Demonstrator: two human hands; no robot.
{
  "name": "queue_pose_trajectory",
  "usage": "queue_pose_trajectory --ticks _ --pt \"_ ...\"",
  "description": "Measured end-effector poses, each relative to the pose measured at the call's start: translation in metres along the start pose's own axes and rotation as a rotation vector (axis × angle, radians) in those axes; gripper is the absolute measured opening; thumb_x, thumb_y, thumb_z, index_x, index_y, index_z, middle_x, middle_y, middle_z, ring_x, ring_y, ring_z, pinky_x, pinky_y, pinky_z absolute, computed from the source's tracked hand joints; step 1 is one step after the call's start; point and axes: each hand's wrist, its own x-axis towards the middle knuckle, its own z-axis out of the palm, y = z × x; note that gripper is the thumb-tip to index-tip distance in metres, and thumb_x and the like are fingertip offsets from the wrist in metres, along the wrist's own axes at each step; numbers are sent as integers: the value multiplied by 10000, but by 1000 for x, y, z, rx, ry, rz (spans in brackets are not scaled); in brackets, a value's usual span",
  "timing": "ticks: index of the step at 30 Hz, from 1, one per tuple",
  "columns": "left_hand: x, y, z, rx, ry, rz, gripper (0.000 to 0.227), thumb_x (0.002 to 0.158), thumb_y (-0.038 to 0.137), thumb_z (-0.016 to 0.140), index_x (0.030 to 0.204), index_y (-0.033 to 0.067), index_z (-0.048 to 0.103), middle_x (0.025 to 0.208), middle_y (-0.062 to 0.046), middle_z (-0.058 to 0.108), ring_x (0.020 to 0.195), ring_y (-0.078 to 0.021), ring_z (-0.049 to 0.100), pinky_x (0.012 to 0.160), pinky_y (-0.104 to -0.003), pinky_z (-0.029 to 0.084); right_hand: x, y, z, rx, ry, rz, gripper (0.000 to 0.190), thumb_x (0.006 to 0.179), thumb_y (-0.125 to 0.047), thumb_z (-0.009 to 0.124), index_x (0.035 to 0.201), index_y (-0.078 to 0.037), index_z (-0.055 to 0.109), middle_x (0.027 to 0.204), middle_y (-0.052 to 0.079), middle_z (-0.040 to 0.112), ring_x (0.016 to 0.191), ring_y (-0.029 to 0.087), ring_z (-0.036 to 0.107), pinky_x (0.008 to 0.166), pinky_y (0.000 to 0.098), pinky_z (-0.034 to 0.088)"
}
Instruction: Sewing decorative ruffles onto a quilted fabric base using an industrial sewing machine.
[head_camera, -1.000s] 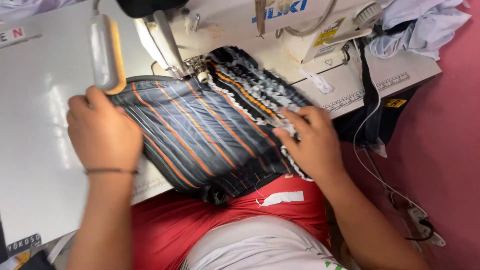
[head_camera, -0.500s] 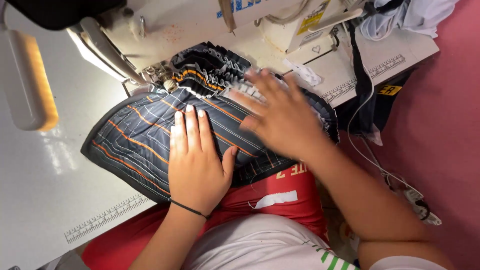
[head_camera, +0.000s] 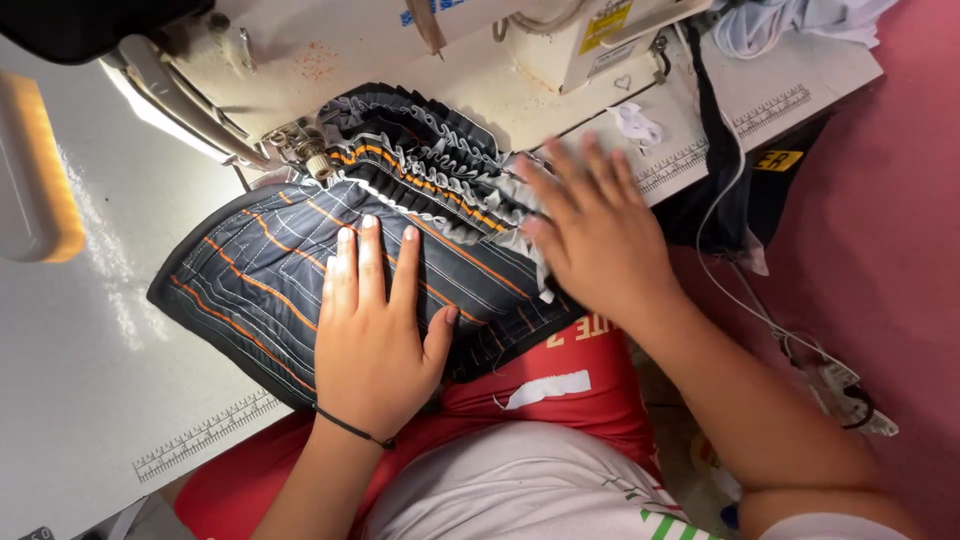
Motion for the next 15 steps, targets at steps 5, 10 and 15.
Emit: queue_pose_trajectory --ticks 5,10,15 --pt "-1 1 3 4 13 -8 945 1148 581 628 1926 56 518 1995 -355 447 1851 -588 389 1473 -690 359 -6 -50 9 58 -42 -337 710 1240 -429 527 1868 -99 492 1956 158 463 1827 391 401 1535 625 224" --pt "-1 4 3 -14 36 -22 970 1133 575 656 1894 -12 525 1995 -332 460 1849 -574 399 1487 -676 354 16 -13 -20 -23 -173 -136 665 1335 -467 444 1945 -203 474 2023 194 420 1870 471 307 1524 702 234" --pt "29 32 -5 -427 248 48 406 1184 67 632 1516 -163 584 1728 -484 529 1657 -731 491 1449 -809 375 -9 -49 9 181 32 -415 717 1193 -82 499 1905 -23 554 1971 160 589 1860 418 490 1557 574 327"
